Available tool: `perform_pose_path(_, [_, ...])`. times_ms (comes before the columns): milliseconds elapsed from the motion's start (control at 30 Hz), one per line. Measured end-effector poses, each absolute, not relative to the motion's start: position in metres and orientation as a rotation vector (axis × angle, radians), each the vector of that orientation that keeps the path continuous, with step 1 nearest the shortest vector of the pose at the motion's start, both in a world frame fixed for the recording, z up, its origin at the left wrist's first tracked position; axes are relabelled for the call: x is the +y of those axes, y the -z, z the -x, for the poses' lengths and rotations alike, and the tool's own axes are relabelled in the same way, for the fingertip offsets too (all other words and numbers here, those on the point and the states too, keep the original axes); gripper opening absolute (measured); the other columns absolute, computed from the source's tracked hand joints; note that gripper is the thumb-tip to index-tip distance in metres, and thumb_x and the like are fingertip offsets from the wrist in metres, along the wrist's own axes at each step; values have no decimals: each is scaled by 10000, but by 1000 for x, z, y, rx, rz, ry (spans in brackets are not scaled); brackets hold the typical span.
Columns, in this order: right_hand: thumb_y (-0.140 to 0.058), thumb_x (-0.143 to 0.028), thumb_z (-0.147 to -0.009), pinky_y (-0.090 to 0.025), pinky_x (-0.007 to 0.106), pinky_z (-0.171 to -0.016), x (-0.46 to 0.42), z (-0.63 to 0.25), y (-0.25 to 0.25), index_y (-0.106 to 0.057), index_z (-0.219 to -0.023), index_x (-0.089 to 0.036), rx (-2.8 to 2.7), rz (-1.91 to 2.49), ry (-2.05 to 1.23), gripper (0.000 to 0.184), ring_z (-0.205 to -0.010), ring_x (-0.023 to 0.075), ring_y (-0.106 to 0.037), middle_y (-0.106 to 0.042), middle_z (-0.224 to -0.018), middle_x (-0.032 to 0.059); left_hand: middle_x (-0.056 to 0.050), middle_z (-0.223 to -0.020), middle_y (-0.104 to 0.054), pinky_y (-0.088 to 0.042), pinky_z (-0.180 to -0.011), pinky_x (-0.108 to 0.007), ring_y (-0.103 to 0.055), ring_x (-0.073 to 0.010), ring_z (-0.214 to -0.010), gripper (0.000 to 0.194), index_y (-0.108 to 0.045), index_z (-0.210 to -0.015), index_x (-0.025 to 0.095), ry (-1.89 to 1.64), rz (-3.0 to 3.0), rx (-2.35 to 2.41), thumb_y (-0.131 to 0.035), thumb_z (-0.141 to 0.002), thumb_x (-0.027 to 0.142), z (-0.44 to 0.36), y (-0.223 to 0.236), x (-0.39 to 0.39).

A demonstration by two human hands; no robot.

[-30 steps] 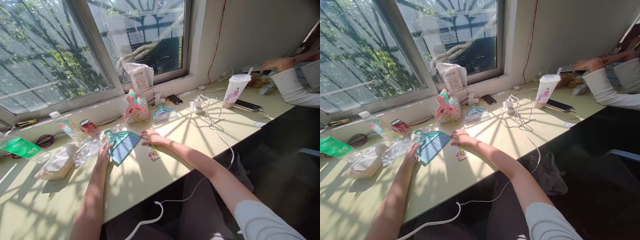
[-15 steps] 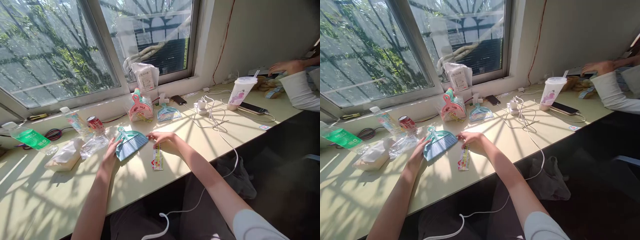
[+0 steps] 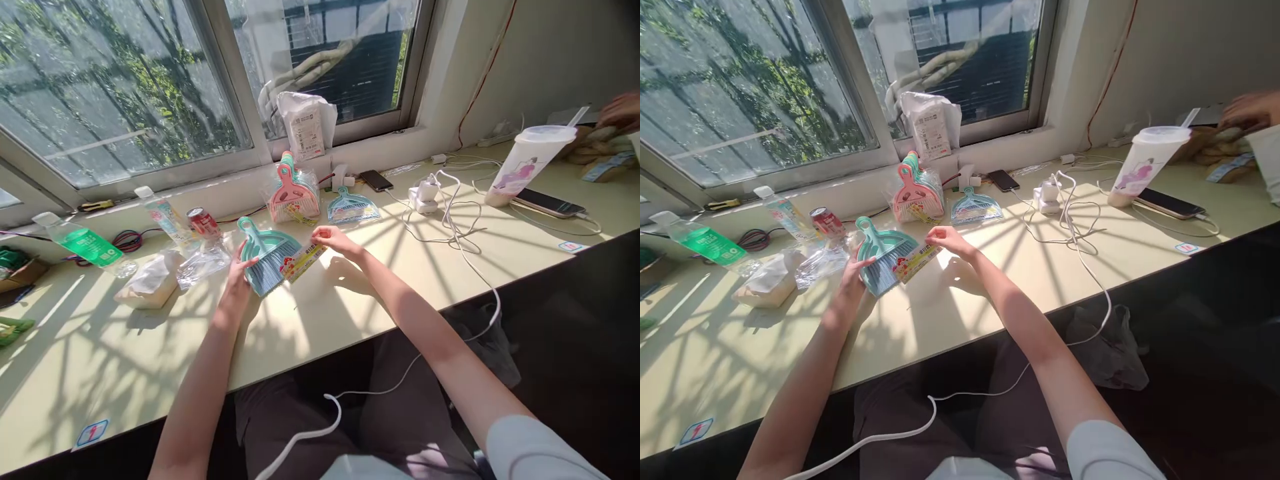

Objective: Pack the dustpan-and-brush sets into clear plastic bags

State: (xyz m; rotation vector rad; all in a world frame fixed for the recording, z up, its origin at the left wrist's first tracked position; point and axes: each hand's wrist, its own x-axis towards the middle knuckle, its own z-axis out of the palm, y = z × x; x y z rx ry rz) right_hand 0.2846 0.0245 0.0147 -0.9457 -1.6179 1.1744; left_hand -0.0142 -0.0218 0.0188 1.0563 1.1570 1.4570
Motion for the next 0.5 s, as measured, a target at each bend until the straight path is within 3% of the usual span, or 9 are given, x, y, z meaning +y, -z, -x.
perform_pose_path(100, [-859, -534, -831, -533, 324, -754, 15, -272, -13, -729, -851, -217, -1709, 1009, -1041, 343, -798, 218, -692, -768, -844, 27, -67, -1329, -780, -625, -1020, -394, -739, -309, -1232, 903, -630, -1533, 313, -1387, -1140, 1012, -969, -696, 301, -7, -13, -29])
perform_pose_path(200, [-818, -431, -920, -533, 345, -824, 5, -260, -6, -784, -932, -239, -1856, 1252, -706, 196, -884, 247, -728, -816, -975, 47, -116, -1362, -771, -600, -1118, -494, -719, -376, -1309, 991, -568, -1603, 265, -1266, -1184, 851, -1001, -723, 407, -23, -8, -31])
perform_pose_path(300, [-793, -377, -975, -542, 361, -856, 2, -254, 0, -805, -1007, -260, -1962, 1399, -492, 122, -951, 281, -756, -831, -1057, 67, -144, -1385, -756, -583, -1140, -536, -716, -393, -1315, 1032, -533, -1622, 246, -1214, -1198, 822, -1009, -743, 502, -25, -3, -26])
perform_pose_path(500, [-818, -340, -966, -564, 395, -841, 5, -253, 5, -733, -1198, -257, -1943, 1455, -413, 261, -959, 327, -761, -810, -1081, 104, -146, -1555, -659, -576, -1141, -545, -679, -409, -1348, 1277, -496, -1658, 304, -1281, -1206, 893, -1092, -529, 279, -15, 6, -18])
